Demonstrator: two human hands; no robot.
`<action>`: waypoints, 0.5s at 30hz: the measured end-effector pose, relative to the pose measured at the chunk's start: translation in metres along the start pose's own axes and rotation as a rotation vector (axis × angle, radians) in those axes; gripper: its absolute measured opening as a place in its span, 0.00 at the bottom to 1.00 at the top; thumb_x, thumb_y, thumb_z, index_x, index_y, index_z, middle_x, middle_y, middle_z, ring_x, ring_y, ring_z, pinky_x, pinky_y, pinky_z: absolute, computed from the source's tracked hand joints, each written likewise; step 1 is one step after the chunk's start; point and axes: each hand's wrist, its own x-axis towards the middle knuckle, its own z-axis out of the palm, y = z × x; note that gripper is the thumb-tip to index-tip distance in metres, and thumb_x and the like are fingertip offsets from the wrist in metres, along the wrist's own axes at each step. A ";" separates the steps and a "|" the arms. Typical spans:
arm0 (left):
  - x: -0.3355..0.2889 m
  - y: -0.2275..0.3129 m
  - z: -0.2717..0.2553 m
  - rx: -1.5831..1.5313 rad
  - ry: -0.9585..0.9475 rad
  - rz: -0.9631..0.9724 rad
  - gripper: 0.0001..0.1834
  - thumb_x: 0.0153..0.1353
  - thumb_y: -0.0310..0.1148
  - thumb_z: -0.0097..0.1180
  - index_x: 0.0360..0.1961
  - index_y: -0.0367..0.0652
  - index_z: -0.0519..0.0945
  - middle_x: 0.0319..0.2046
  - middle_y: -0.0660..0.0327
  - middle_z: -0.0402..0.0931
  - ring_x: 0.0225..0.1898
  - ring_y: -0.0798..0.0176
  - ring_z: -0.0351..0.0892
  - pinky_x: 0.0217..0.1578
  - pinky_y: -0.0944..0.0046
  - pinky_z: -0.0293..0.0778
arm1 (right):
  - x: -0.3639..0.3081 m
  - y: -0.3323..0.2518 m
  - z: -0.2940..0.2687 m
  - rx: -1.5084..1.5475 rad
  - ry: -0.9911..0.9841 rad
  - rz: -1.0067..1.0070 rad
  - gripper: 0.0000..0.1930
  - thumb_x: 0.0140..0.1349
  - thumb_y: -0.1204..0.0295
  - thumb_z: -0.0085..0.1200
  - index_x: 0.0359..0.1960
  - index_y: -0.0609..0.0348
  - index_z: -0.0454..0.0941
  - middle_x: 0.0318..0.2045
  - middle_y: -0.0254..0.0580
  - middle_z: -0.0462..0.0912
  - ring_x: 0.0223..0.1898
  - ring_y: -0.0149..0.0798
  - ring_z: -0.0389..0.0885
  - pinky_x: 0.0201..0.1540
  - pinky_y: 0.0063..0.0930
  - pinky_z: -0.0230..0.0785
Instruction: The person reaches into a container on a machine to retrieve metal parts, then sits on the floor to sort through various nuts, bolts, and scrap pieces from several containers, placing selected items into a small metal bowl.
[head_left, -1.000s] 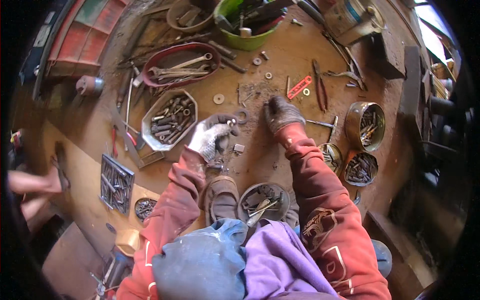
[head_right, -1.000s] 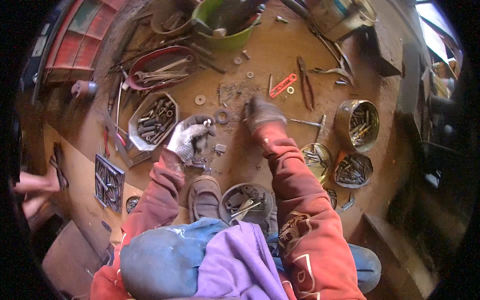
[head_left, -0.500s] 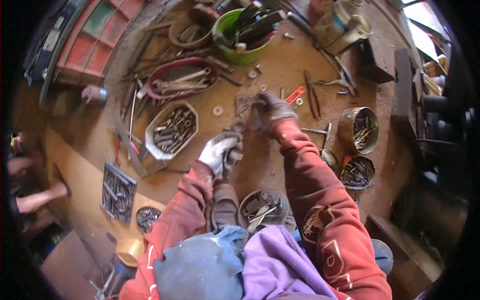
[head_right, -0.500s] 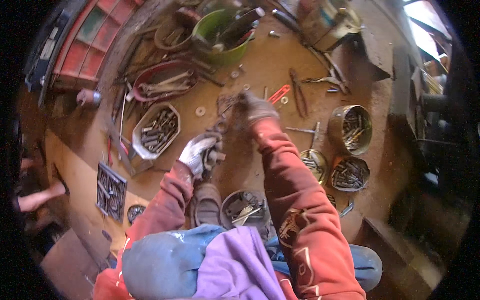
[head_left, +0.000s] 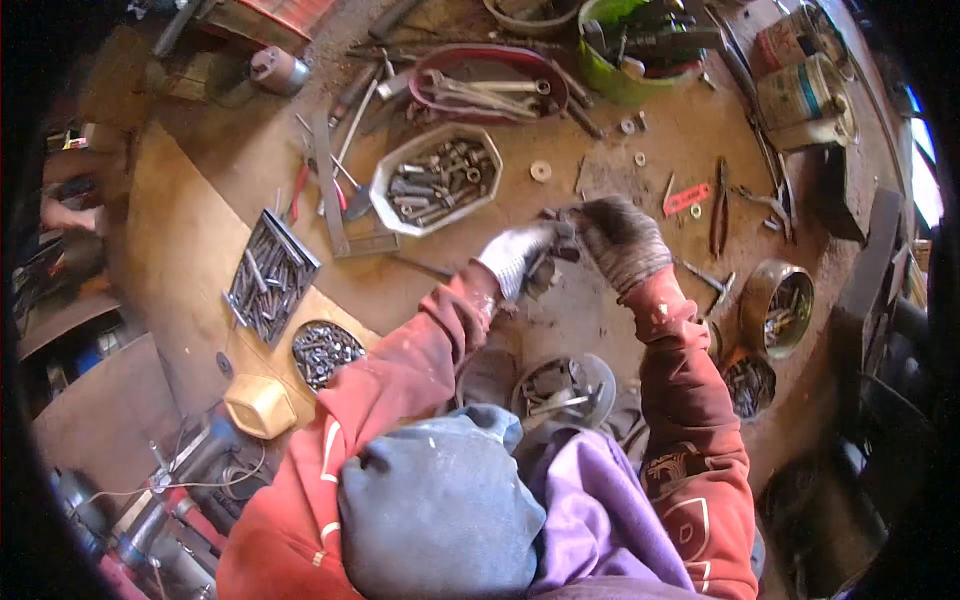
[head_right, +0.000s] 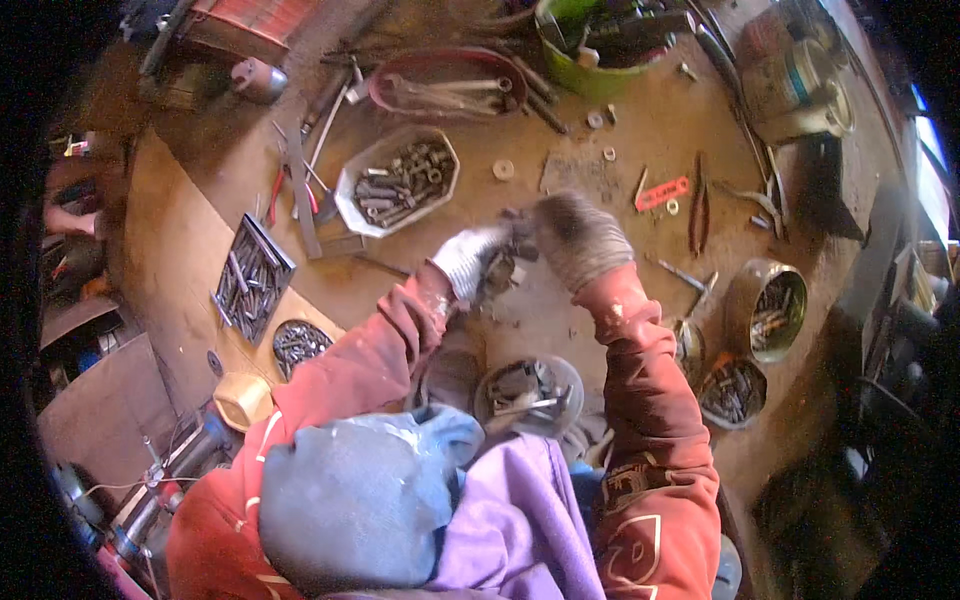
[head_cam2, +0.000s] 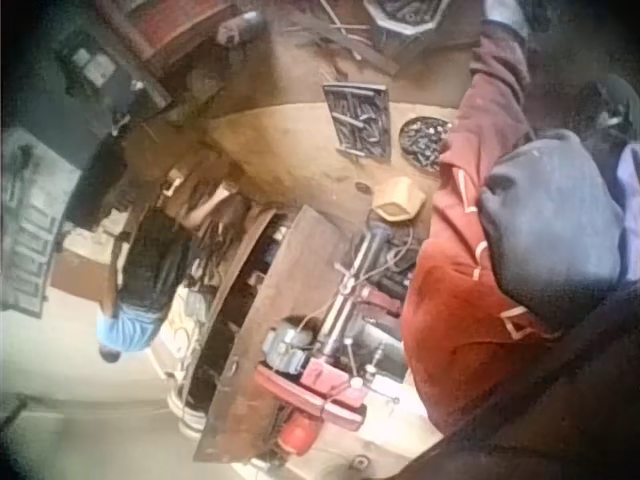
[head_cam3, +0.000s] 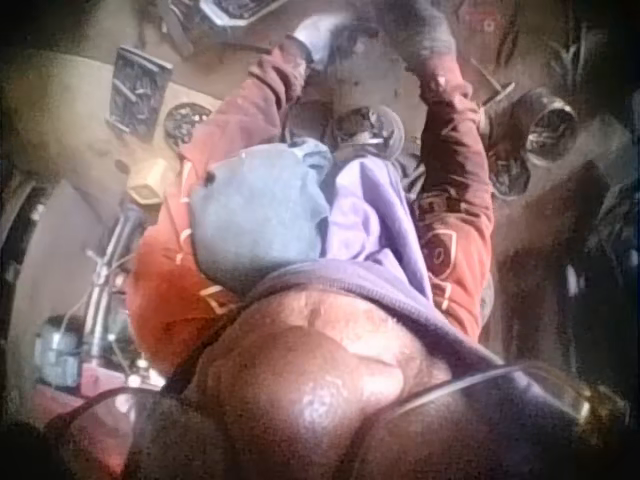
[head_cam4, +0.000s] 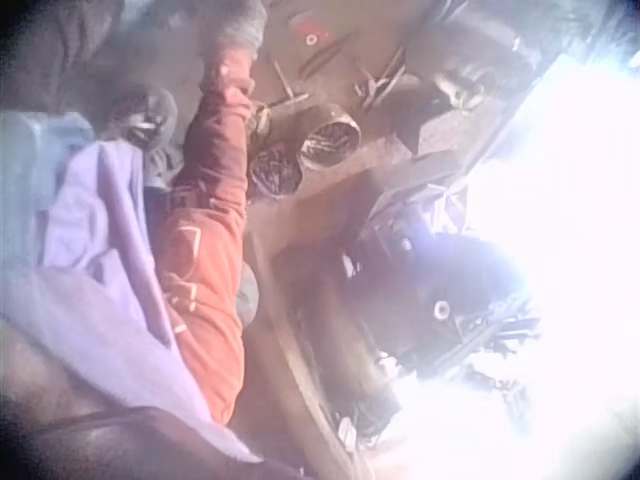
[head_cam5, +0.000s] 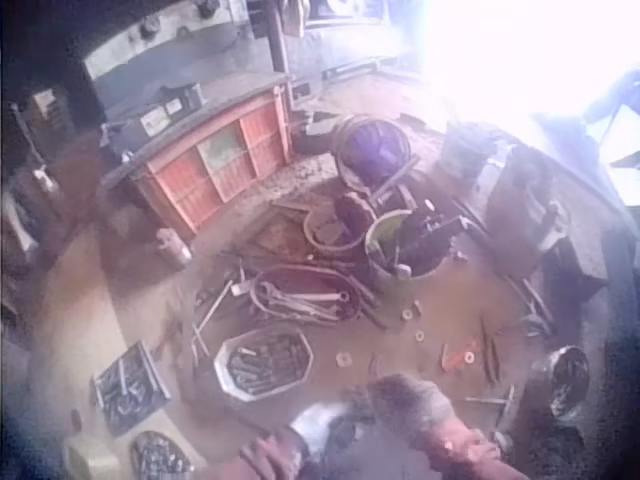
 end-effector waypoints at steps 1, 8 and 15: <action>-0.009 0.004 -0.015 -0.091 0.135 -0.139 0.16 0.71 0.45 0.53 0.45 0.44 0.82 0.24 0.60 0.81 0.15 0.65 0.72 0.17 0.65 0.68 | -0.003 -0.071 -0.013 -0.112 -0.088 -0.051 0.17 0.64 0.57 0.60 0.46 0.56 0.80 0.42 0.49 0.86 0.45 0.58 0.84 0.45 0.43 0.76; -0.048 -0.005 -0.012 0.517 -0.147 0.292 0.14 0.68 0.40 0.56 0.48 0.46 0.84 0.36 0.63 0.82 0.31 0.71 0.77 0.30 0.68 0.74 | -0.046 -0.037 -0.046 0.062 -0.063 0.136 0.19 0.65 0.62 0.62 0.52 0.62 0.79 0.45 0.54 0.86 0.45 0.45 0.86 0.49 0.36 0.76; -0.089 -0.115 -0.121 1.190 0.118 1.376 0.15 0.66 0.37 0.61 0.49 0.41 0.82 0.38 0.58 0.83 0.37 0.63 0.81 0.35 0.62 0.78 | -0.105 0.022 -0.033 0.066 -0.388 0.271 0.19 0.63 0.65 0.64 0.52 0.60 0.80 0.44 0.46 0.86 0.45 0.39 0.84 0.49 0.31 0.74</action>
